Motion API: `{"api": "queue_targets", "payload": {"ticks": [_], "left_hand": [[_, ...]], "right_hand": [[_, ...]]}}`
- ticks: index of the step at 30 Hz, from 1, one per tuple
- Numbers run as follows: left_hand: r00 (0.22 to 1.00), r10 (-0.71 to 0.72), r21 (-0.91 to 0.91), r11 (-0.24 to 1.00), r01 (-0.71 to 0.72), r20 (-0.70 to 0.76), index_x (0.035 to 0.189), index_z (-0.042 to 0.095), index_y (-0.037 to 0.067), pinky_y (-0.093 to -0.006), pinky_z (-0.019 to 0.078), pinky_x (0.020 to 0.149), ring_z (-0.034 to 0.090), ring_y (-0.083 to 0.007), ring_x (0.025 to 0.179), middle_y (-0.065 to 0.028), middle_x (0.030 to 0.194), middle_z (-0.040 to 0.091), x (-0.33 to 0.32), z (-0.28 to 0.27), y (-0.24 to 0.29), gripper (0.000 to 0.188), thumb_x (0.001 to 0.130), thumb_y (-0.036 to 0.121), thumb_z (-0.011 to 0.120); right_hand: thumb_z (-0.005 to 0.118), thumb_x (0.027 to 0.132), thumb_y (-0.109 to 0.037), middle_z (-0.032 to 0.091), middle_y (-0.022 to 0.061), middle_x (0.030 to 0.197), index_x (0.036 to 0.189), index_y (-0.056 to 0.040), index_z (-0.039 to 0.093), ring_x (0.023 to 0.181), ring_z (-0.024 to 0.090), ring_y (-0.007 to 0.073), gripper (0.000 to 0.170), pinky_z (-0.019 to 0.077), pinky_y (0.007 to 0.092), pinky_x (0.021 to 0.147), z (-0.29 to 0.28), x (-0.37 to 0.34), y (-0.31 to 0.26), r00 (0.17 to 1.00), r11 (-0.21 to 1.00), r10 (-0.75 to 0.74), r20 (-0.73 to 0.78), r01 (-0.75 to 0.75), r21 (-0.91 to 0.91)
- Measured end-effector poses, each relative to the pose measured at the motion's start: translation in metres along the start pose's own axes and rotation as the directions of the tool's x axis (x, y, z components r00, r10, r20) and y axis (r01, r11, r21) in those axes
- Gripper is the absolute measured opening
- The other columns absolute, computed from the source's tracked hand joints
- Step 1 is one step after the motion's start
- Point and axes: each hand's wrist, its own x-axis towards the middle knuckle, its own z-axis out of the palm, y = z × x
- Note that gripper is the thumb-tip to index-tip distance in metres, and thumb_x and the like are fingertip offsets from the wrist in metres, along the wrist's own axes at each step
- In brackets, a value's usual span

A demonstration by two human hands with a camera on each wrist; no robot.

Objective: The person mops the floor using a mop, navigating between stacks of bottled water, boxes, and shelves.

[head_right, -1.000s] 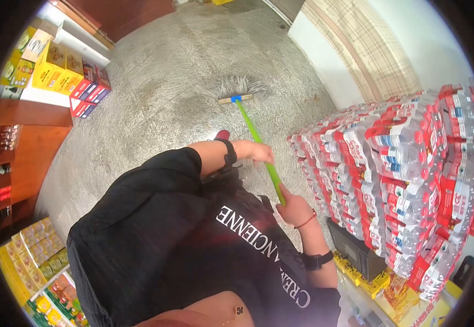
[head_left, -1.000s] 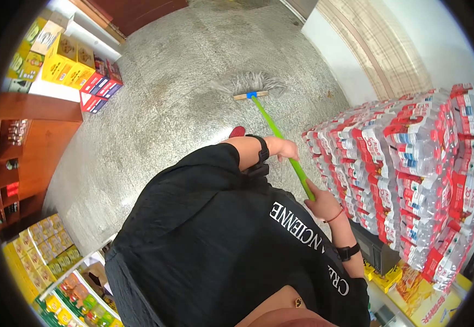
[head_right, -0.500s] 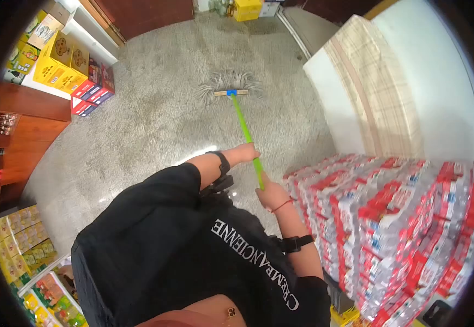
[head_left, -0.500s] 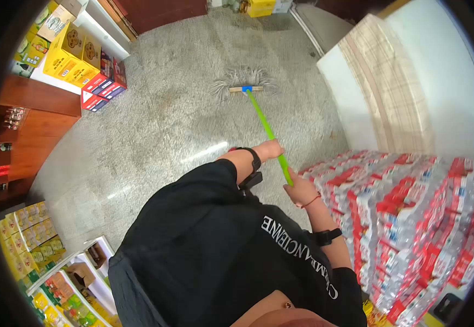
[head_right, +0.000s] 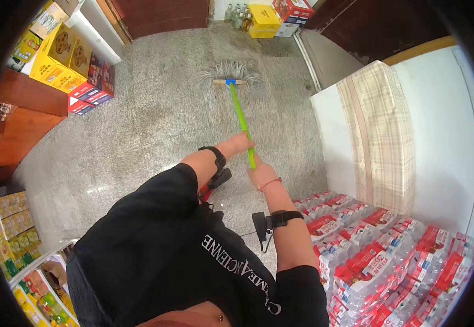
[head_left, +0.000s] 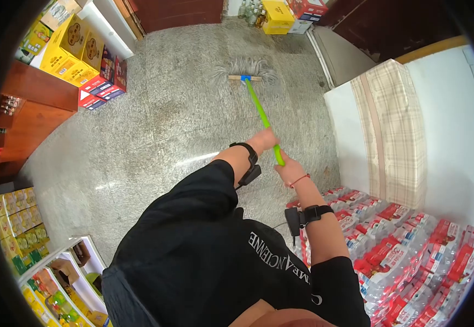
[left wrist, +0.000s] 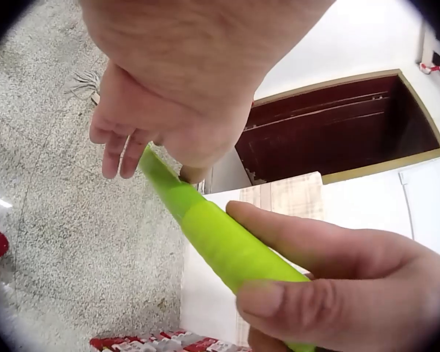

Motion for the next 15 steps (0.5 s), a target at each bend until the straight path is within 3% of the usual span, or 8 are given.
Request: {"api": "queue_targets", "payload": {"ticks": [2,3,7,12,14,15], "left_hand": [[0.985,-0.101,0.055,0.994,0.094,0.140,0.097,0.058,-0.002,-0.0391,0.0462,0.077,0.058,-0.0340,0.087,-0.0213,0.092,0.060,-0.009,-0.014,0.013,0.044,0.076,0.036,0.055],[0.986,-0.102,0.053,0.994,0.096,0.135,0.097,0.058,-0.002,-0.0391,0.0462,0.077,0.058,-0.0340,0.087,-0.0213,0.092,0.060,-0.012,-0.011,0.010,0.044,0.076,0.036,0.055],[0.985,-0.011,0.006,1.000,0.010,0.170,0.093,0.060,-0.004,-0.0394,0.0460,0.077,0.058,-0.0338,0.087,-0.0220,0.092,0.060,-0.045,-0.002,0.005,0.047,0.075,0.040,0.055],[0.983,0.058,0.073,0.995,-0.072,0.177,0.092,0.061,-0.004,-0.0389,0.0459,0.075,0.059,-0.0327,0.084,-0.0220,0.094,0.060,-0.089,0.039,-0.005,0.054,0.073,0.046,0.057],[0.941,0.024,0.118,0.991,-0.068,0.339,0.087,0.062,-0.003,-0.0375,0.0459,0.062,0.059,-0.0301,0.067,-0.0208,0.078,0.060,-0.131,0.038,0.014,0.056,0.073,0.050,0.056],[0.942,0.020,0.114,0.992,-0.061,0.335,0.087,0.062,-0.003,-0.0375,0.0459,0.062,0.059,-0.0301,0.067,-0.0208,0.078,0.060,-0.142,0.051,0.014,0.056,0.073,0.050,0.056]], "right_hand": [[0.054,0.077,-0.024,0.059,0.0244,0.088,0.133,-0.0142,0.027,0.082,0.057,0.0396,0.063,0.0447,0.0442,0.072,-0.001,0.002,-0.006,0.998,0.998,0.050,0.022,-0.051,0.045],[0.053,0.077,-0.025,0.059,0.0243,0.088,0.133,-0.0139,0.027,0.082,0.057,0.0392,0.063,0.0447,0.0444,0.073,0.002,0.000,-0.007,0.999,0.998,0.053,0.012,-0.053,0.025],[0.050,0.077,-0.021,0.057,0.0267,0.091,0.131,-0.0111,0.026,0.088,0.054,0.0418,0.060,0.0429,0.0468,0.076,0.011,-0.034,-0.012,0.999,0.993,-0.039,0.003,0.039,-0.114],[0.050,0.077,-0.020,0.057,0.0279,0.089,0.132,-0.0102,0.024,0.086,0.055,0.0422,0.062,0.0433,0.0476,0.075,0.045,-0.099,0.023,0.997,0.991,-0.081,0.003,0.081,-0.104],[0.050,0.077,-0.021,0.057,0.0281,0.088,0.132,-0.0100,0.024,0.085,0.055,0.0424,0.062,0.0435,0.0477,0.075,0.060,-0.131,0.042,0.995,0.990,-0.102,0.024,0.103,-0.093],[0.050,0.077,-0.022,0.057,0.0280,0.088,0.132,-0.0101,0.024,0.084,0.055,0.0425,0.062,0.0437,0.0477,0.074,0.065,-0.148,0.050,0.992,0.988,-0.123,0.036,0.126,-0.086]]}}
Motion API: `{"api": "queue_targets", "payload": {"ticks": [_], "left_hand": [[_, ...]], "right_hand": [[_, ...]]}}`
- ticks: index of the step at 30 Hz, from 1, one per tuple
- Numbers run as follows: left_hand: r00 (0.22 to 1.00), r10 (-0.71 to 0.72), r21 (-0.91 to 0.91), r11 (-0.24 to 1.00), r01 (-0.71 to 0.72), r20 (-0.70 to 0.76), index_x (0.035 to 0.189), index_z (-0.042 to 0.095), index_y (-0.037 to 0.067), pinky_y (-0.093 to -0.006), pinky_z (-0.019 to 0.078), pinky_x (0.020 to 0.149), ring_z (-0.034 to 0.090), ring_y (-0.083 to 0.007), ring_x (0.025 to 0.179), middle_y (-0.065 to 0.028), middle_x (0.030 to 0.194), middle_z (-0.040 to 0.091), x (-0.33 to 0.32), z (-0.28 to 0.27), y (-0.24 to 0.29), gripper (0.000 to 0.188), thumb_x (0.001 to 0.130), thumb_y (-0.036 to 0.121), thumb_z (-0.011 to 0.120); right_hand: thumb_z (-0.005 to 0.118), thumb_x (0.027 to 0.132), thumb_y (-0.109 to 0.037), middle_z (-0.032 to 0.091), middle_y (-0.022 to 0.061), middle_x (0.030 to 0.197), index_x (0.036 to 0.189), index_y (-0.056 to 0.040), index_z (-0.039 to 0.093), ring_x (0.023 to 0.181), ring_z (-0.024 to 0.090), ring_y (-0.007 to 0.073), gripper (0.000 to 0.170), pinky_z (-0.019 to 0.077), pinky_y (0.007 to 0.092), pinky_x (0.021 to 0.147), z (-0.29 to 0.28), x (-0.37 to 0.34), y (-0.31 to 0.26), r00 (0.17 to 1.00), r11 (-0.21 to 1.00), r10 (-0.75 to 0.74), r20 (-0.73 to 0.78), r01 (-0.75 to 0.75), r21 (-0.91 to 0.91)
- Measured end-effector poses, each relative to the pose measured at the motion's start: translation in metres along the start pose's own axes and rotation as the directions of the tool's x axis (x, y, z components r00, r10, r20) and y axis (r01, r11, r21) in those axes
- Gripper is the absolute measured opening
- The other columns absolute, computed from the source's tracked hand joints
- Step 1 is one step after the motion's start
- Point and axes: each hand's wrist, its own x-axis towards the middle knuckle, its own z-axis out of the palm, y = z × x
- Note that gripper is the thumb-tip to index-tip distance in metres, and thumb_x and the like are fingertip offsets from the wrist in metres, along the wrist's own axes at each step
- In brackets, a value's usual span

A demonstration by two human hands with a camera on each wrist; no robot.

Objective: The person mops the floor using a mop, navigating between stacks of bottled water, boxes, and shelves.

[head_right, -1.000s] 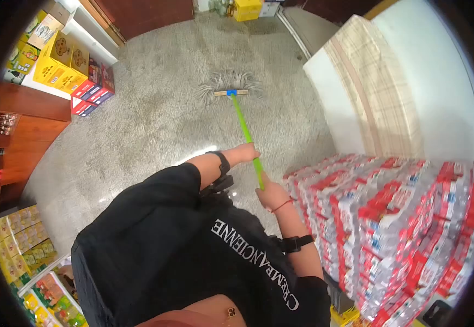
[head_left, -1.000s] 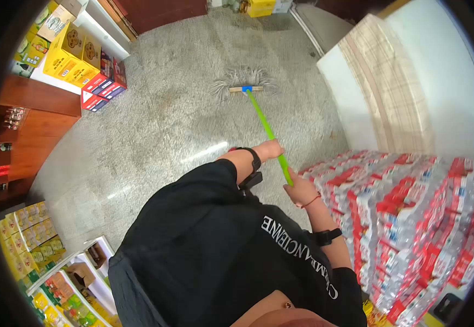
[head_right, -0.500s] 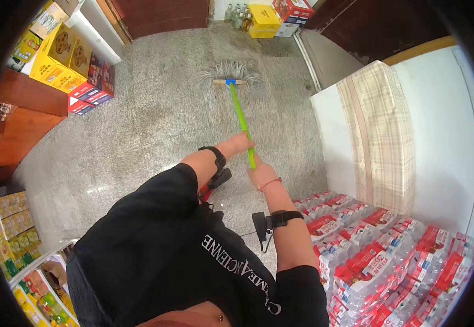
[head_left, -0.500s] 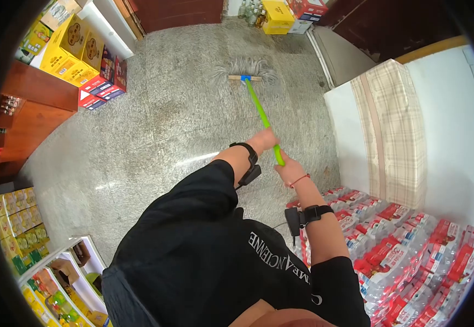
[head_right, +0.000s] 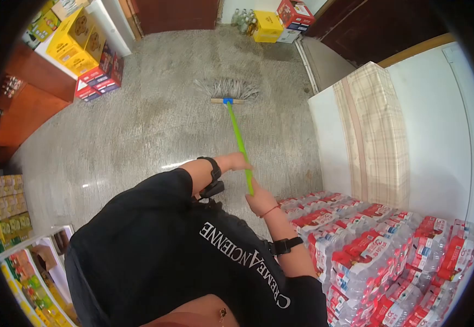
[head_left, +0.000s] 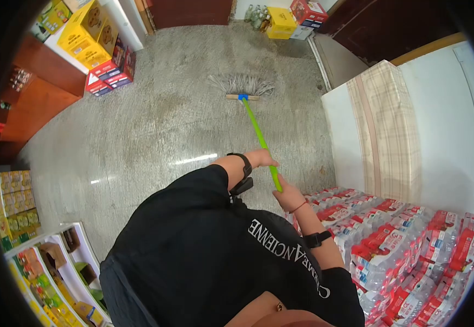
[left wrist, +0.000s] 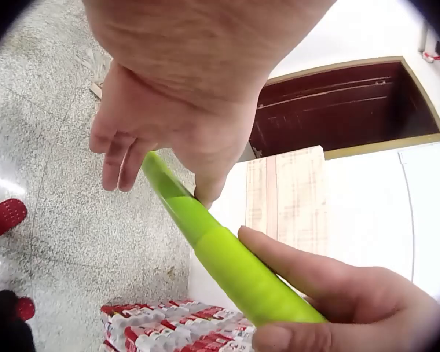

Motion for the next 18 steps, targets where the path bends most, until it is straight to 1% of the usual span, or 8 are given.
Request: {"api": "queue_targets", "payload": {"ticks": [2,5,7,8,11,13,15,18], "left_hand": [[0.989,-0.044,-0.003,0.999,0.045,0.140,0.087,0.062,-0.005,-0.0363,0.0454,0.059,0.058,-0.0277,0.063,-0.0204,0.079,0.059,-0.007,0.033,0.002,0.064,0.072,0.057,0.053],[0.977,-0.055,-0.050,0.997,0.067,0.204,0.090,0.061,-0.006,-0.0368,0.0455,0.058,0.058,-0.0280,0.063,-0.0206,0.083,0.058,-0.027,0.079,0.014,0.071,0.071,0.061,0.052],[0.961,-0.045,-0.042,0.997,0.059,0.274,0.094,0.058,-0.008,-0.0364,0.0472,0.056,0.058,-0.0283,0.063,-0.0213,0.086,0.058,-0.042,0.099,0.025,0.073,0.070,0.061,0.054],[0.941,-0.030,-0.037,0.998,0.046,0.337,0.099,0.056,-0.010,-0.0360,0.0489,0.055,0.058,-0.0287,0.064,-0.0220,0.090,0.057,-0.050,0.107,0.031,0.076,0.070,0.060,0.056],[0.940,-0.010,-0.046,0.999,0.028,0.342,0.106,0.054,-0.007,-0.0355,0.0492,0.053,0.059,-0.0283,0.065,-0.0232,0.095,0.057,-0.073,0.127,0.041,0.077,0.070,0.061,0.055],[0.940,-0.021,-0.059,0.997,0.044,0.341,0.109,0.053,-0.005,-0.0353,0.0493,0.053,0.059,-0.0279,0.065,-0.0237,0.096,0.057,-0.082,0.138,0.039,0.077,0.070,0.062,0.054],[0.944,-0.025,-0.067,0.996,0.050,0.329,0.112,0.052,-0.003,-0.0352,0.0495,0.053,0.059,-0.0274,0.065,-0.0241,0.097,0.057,-0.091,0.138,0.042,0.076,0.071,0.062,0.053],[0.955,-0.020,-0.073,0.996,0.043,0.297,0.110,0.053,-0.005,-0.0344,0.0502,0.060,0.062,-0.0284,0.068,-0.0234,0.096,0.058,-0.107,0.126,0.049,0.078,0.073,0.063,0.048]], "right_hand": [[0.050,0.077,-0.023,0.057,0.0280,0.087,0.132,-0.0102,0.024,0.082,0.055,0.0427,0.062,0.0438,0.0477,0.074,0.010,-0.034,0.011,0.999,1.000,-0.027,0.020,0.027,0.008],[0.050,0.076,-0.025,0.058,0.0270,0.086,0.132,-0.0102,0.023,0.080,0.056,0.0421,0.063,0.0442,0.0474,0.072,0.009,-0.089,0.016,0.995,0.997,0.032,0.099,-0.025,-0.075],[0.050,0.076,-0.025,0.058,0.0268,0.085,0.132,-0.0091,0.025,0.079,0.057,0.0412,0.063,0.0446,0.0473,0.071,0.017,-0.118,0.029,0.994,0.981,-0.093,0.064,0.103,-0.166],[0.053,0.076,-0.024,0.055,0.0249,0.103,0.132,-0.0092,0.029,0.093,0.055,0.0357,0.062,0.0434,0.0389,0.080,0.018,-0.133,0.033,0.995,0.983,-0.035,0.088,0.051,-0.177],[0.053,0.077,-0.024,0.055,0.0231,0.103,0.132,-0.0116,0.029,0.093,0.055,0.0357,0.062,0.0436,0.0389,0.080,0.022,-0.167,0.040,0.990,0.991,0.027,0.141,-0.008,-0.136],[0.052,0.077,-0.024,0.055,0.0220,0.104,0.133,-0.0139,0.029,0.094,0.055,0.0358,0.060,0.0435,0.0390,0.080,0.027,-0.179,0.043,0.991,0.990,0.015,0.136,0.005,-0.144],[0.051,0.079,-0.024,0.057,0.0225,0.098,0.132,-0.0144,0.030,0.089,0.056,0.0359,0.059,0.0443,0.0400,0.076,0.024,-0.182,0.038,0.991,0.993,0.023,0.135,-0.007,-0.121],[0.051,0.079,-0.024,0.059,0.0229,0.091,0.132,-0.0145,0.030,0.083,0.058,0.0360,0.058,0.0445,0.0411,0.072,0.022,-0.176,0.032,0.986,0.985,0.062,0.152,-0.036,-0.167]]}}
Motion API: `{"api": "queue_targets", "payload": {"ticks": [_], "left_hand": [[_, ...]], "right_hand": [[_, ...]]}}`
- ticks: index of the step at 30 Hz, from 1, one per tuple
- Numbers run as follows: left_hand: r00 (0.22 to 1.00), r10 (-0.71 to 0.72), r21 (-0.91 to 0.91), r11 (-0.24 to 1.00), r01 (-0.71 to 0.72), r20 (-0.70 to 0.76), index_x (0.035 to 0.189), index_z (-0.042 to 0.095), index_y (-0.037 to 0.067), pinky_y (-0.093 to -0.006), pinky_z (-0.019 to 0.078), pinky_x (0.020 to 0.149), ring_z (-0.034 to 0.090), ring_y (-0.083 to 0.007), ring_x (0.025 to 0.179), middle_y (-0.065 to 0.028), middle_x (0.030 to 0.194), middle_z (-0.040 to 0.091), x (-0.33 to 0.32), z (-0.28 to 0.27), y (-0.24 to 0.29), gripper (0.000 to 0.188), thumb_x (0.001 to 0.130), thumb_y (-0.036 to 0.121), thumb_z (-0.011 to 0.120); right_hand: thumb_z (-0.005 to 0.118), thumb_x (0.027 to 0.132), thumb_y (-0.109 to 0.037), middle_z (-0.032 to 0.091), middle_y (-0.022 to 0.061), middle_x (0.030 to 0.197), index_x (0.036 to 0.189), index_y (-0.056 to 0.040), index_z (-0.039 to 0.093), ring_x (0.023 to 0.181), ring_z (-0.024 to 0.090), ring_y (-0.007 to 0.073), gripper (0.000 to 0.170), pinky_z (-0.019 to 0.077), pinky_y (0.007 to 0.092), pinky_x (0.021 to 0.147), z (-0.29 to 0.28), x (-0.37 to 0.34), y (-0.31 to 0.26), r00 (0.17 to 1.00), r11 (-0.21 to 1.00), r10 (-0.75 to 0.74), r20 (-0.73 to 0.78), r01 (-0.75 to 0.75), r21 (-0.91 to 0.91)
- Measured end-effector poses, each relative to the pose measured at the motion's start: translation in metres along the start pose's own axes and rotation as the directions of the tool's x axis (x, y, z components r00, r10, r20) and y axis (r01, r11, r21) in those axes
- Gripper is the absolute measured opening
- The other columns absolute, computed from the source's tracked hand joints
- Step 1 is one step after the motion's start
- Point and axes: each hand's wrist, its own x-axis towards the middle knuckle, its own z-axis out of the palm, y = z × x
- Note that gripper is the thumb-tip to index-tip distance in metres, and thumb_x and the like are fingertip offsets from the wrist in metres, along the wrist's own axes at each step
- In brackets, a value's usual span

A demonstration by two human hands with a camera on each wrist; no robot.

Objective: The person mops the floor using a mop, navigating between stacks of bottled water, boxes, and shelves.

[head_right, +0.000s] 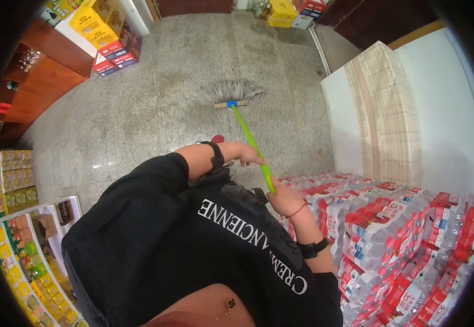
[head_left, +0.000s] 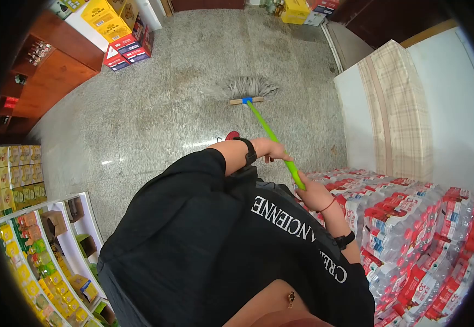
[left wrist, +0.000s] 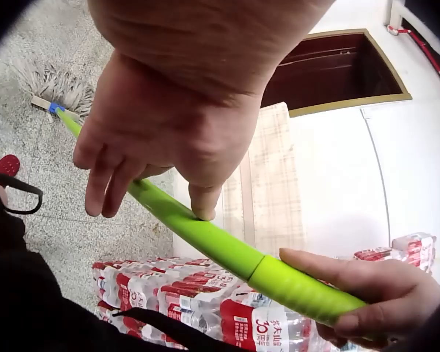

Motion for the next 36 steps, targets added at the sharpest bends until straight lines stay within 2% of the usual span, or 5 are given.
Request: {"api": "queue_targets", "payload": {"ticks": [18,21,23,33,36], "left_hand": [[0.974,0.048,-0.090,0.993,-0.070,-0.223,0.092,0.057,-0.009,-0.0372,0.0478,0.059,0.058,-0.0274,0.061,-0.0195,0.075,0.057,0.147,-0.259,-0.084,0.057,0.083,0.046,0.045],[0.907,0.249,0.254,0.953,-0.167,-0.339,0.089,0.057,-0.009,-0.0388,0.0473,0.062,0.059,-0.0305,0.067,-0.0217,0.079,0.059,0.150,-0.333,-0.095,0.051,0.083,0.040,0.046],[0.879,-0.112,-0.248,0.969,-0.008,-0.464,0.088,0.057,-0.009,-0.0401,0.0466,0.065,0.059,-0.0331,0.071,-0.0224,0.079,0.059,0.116,-0.383,-0.073,0.047,0.084,0.036,0.046],[0.781,-0.026,-0.188,0.975,-0.118,-0.624,0.087,0.058,-0.007,-0.0407,0.0459,0.070,0.059,-0.0358,0.078,-0.0241,0.086,0.060,0.112,-0.454,-0.081,0.045,0.080,0.037,0.050],[0.813,-0.106,-0.258,0.965,-0.055,-0.573,0.102,0.050,-0.010,-0.0412,0.0455,0.074,0.058,-0.0369,0.086,-0.0250,0.093,0.058,0.112,-0.444,-0.083,0.060,0.074,0.042,0.056]], "right_hand": [[0.047,0.079,-0.021,0.058,0.0265,0.083,0.131,-0.0101,0.025,0.077,0.056,0.0423,0.057,0.0449,0.0480,0.069,-0.159,0.254,-0.064,0.999,0.989,-0.026,-0.046,0.032,0.142],[0.048,0.080,-0.024,0.059,0.0247,0.081,0.134,-0.0129,0.024,0.070,0.058,0.0383,0.060,0.0464,0.0435,0.066,-0.190,0.335,-0.072,0.984,0.989,-0.104,-0.142,0.117,0.087],[0.048,0.080,-0.024,0.059,0.0233,0.080,0.134,-0.0132,0.026,0.072,0.059,0.0362,0.059,0.0466,0.0413,0.066,-0.224,0.380,-0.093,0.985,0.976,-0.105,-0.139,0.128,0.175],[0.046,0.079,-0.021,0.058,0.0251,0.091,0.135,-0.0149,0.022,0.082,0.056,0.0403,0.062,0.0440,0.0461,0.073,-0.283,0.445,-0.143,0.999,0.974,0.048,-0.023,-0.041,0.221],[0.047,0.081,-0.019,0.057,0.0175,0.072,0.135,-0.0162,0.023,0.043,0.055,0.0242,0.060,0.0452,0.0335,0.042,-0.253,0.452,-0.117,0.982,0.983,-0.075,-0.176,0.103,0.155]]}}
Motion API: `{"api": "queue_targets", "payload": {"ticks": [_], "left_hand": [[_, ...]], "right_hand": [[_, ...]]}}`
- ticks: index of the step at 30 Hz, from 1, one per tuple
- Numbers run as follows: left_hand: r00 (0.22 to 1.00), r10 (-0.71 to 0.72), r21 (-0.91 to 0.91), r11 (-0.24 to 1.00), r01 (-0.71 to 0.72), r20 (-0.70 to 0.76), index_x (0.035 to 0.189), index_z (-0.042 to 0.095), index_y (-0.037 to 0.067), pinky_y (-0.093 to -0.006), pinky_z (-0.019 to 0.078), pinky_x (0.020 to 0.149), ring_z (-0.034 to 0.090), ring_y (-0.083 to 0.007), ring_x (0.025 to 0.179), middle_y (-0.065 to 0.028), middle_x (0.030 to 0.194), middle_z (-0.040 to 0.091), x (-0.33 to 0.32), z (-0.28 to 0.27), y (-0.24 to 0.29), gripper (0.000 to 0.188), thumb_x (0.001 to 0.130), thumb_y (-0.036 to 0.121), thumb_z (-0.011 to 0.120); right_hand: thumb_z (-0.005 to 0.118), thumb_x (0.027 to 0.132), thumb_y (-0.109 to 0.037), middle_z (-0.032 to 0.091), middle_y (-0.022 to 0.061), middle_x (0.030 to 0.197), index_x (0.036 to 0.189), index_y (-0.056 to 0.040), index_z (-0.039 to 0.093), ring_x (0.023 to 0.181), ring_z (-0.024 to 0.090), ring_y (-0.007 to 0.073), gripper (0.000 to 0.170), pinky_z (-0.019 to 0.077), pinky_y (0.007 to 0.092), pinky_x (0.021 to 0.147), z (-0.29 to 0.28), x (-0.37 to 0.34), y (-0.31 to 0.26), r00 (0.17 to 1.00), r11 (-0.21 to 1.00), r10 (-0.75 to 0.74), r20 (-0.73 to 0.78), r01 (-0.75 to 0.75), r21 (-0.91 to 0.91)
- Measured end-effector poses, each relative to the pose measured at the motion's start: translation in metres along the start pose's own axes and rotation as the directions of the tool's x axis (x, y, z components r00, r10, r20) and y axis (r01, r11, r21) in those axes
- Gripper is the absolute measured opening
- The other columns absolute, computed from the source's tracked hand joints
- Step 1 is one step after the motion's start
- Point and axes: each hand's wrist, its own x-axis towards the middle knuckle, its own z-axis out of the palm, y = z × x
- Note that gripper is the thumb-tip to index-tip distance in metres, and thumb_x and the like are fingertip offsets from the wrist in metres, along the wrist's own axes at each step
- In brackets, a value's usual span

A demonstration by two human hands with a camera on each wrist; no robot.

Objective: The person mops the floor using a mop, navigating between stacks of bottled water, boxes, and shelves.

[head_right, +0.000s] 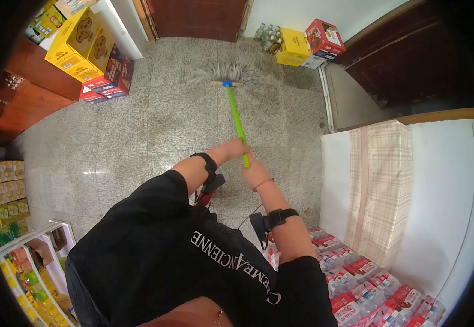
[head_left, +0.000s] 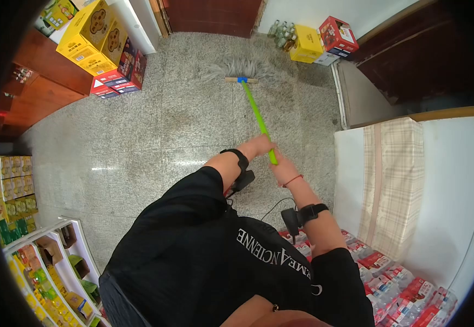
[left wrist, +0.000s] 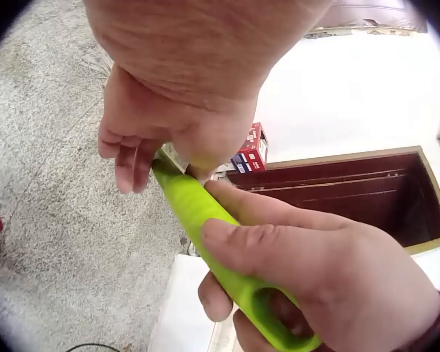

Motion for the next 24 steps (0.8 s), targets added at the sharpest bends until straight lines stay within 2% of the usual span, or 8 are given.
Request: {"api": "queue_targets", "payload": {"ticks": [3,5,8,12,14,18,20,24], "left_hand": [[0.990,0.032,0.114,0.992,-0.048,0.134,0.098,0.053,-0.010,-0.0397,0.0457,0.072,0.059,-0.0344,0.082,-0.0235,0.090,0.059,-0.021,0.011,0.003,0.059,0.073,0.044,0.057],[0.983,0.020,0.076,0.997,-0.034,0.183,0.094,0.056,-0.008,-0.0377,0.0457,0.069,0.059,-0.0311,0.075,-0.0208,0.084,0.060,-0.030,0.032,-0.007,0.058,0.073,0.046,0.056],[0.959,0.003,0.027,1.000,-0.011,0.284,0.084,0.060,-0.007,-0.0386,0.0461,0.064,0.058,-0.0296,0.066,-0.0183,0.075,0.060,-0.059,0.066,-0.010,0.058,0.079,0.050,0.051],[0.949,-0.020,0.012,1.000,0.017,0.315,0.083,0.060,-0.006,-0.0382,0.0459,0.061,0.058,-0.0266,0.065,-0.0153,0.071,0.059,-0.098,0.127,-0.011,0.059,0.079,0.051,0.051],[0.923,-0.077,0.096,0.994,0.044,0.377,0.088,0.059,-0.006,-0.0386,0.0457,0.060,0.058,-0.0244,0.065,-0.0149,0.074,0.059,-0.126,0.147,0.000,0.058,0.079,0.051,0.051],[0.890,-0.125,0.087,0.992,0.096,0.439,0.095,0.058,-0.005,-0.0362,0.0445,0.055,0.059,-0.0230,0.066,-0.0153,0.080,0.060,-0.175,0.203,0.009,0.057,0.079,0.050,0.051],[0.787,-0.180,0.163,0.981,0.103,0.590,0.102,0.055,-0.003,-0.0330,0.0420,0.049,0.057,-0.0212,0.061,-0.0158,0.083,0.061,-0.185,0.236,0.011,0.058,0.078,0.049,0.053],[0.705,-0.180,0.195,0.979,0.060,0.686,0.104,0.053,-0.006,-0.0309,0.0394,0.046,0.051,-0.0191,0.053,-0.0181,0.086,0.061,-0.206,0.280,0.029,0.063,0.076,0.050,0.056]], "right_hand": [[0.047,0.081,-0.019,0.055,0.0148,0.068,0.136,-0.0169,0.021,0.042,0.053,0.0219,0.061,0.0441,0.0324,0.040,0.005,-0.033,0.010,0.997,0.997,-0.074,0.013,0.074,0.028],[0.048,0.081,-0.019,0.053,0.0120,0.067,0.137,-0.0179,0.020,0.041,0.051,0.0197,0.062,0.0433,0.0312,0.039,-0.010,-0.082,-0.008,0.987,0.972,0.021,0.161,-0.058,0.227],[0.048,0.081,-0.017,0.053,0.0093,0.068,0.137,-0.0167,0.020,0.042,0.050,0.0176,0.063,0.0425,0.0300,0.037,-0.012,-0.148,-0.008,0.966,0.958,0.125,0.228,-0.177,0.226],[0.050,0.080,-0.017,0.053,0.0077,0.068,0.136,-0.0145,0.023,0.048,0.050,0.0158,0.062,0.0425,0.0285,0.041,0.001,-0.229,0.027,0.953,0.946,0.130,0.273,-0.201,0.253],[0.052,0.079,-0.017,0.053,0.0059,0.069,0.135,-0.0128,0.027,0.055,0.051,0.0138,0.062,0.0424,0.0267,0.047,0.016,-0.264,0.064,0.980,0.935,-0.033,0.196,-0.039,0.353],[0.053,0.077,-0.017,0.058,0.0142,0.081,0.131,-0.0127,0.034,0.059,0.058,0.0209,0.057,0.0463,0.0320,0.058,0.012,-0.360,0.067,0.971,0.915,0.072,0.228,-0.155,0.373],[0.052,0.078,-0.016,0.058,0.0148,0.090,0.127,-0.0124,0.040,0.075,0.059,0.0220,0.050,0.0450,0.0321,0.068,0.018,-0.398,0.078,0.955,0.978,0.170,0.242,-0.194,0.080],[0.051,0.079,-0.013,0.058,0.0150,0.100,0.120,-0.0100,0.047,0.095,0.056,0.0243,0.041,0.0410,0.0304,0.081,0.028,-0.458,0.110,0.981,0.943,0.061,0.182,-0.116,0.312]]}}
